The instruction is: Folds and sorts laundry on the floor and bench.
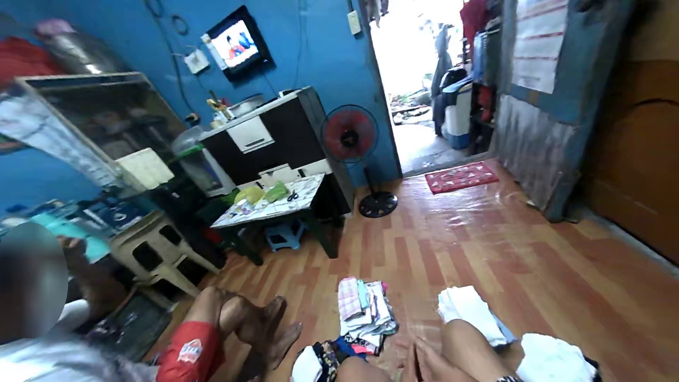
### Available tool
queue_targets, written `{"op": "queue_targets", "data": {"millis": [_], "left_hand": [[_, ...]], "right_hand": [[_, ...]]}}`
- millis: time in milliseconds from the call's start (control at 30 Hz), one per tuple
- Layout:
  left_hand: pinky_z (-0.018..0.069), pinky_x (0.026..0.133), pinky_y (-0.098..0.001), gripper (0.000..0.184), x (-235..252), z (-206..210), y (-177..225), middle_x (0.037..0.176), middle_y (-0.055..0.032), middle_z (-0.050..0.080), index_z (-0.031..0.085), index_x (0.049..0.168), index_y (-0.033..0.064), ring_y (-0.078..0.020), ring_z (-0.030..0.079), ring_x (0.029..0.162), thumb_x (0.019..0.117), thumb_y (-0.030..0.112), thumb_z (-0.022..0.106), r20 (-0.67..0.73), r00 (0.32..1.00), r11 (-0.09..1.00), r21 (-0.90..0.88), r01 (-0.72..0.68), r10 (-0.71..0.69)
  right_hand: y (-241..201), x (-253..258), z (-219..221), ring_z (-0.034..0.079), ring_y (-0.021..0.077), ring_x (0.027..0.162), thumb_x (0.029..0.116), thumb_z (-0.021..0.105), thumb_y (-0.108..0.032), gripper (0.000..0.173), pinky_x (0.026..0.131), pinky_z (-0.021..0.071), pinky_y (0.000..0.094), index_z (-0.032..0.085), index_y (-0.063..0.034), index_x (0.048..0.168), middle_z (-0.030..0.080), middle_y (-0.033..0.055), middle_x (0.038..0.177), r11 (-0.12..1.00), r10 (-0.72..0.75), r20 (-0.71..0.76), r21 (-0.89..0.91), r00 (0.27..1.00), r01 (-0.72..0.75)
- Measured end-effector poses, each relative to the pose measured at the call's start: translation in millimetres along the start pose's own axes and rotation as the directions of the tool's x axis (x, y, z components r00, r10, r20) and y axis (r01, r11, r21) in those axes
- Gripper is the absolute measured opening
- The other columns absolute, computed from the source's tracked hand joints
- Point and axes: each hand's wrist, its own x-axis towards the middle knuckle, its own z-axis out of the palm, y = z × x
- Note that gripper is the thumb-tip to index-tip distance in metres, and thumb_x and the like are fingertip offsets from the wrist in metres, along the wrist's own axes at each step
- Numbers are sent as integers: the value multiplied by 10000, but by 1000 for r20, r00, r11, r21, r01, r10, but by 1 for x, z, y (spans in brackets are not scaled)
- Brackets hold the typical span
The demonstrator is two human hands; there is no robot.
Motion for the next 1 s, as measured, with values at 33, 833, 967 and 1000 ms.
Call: {"op": "queue_targets", "data": {"millis": [33,833,967,1000], "left_hand": [[501,1032,-368,911,2,1,-4,1336,-231,596,377,1479,-78,-237,615,1189,734,156,847,34,997,997,25,-67,66],[463,1105,-487,933,17,17,-35,1378,-380,521,244,1504,-175,-407,582,1274,829,124,813,-62,995,988,131,-75,84],[435,1125,-424,896,2,9,10,1424,-333,518,264,1513,-163,-347,557,1312,824,87,779,-37,999,988,152,9,-3],[430,1128,-417,907,2,9,8,1424,-333,518,269,1511,-166,-341,555,1313,809,78,790,-50,999,992,126,-8,14]], "right_hand": [[1,4,-8,641,323,1032,1093,163,-549,679,898,518,530,437,-94,1515,651,217,1232,999,52,27,10,998,-52],[14,30,-28,674,245,975,1117,277,-464,544,869,545,464,638,-86,1268,716,111,1098,982,174,61,-82,983,-168],[15,31,-28,692,245,928,1114,272,-478,556,833,564,456,635,-97,1295,727,111,1057,984,152,53,-98,987,-146],[16,32,-28,693,256,932,1111,271,-495,567,834,565,464,621,-114,1343,726,122,1068,988,129,55,-94,990,-124]]}}
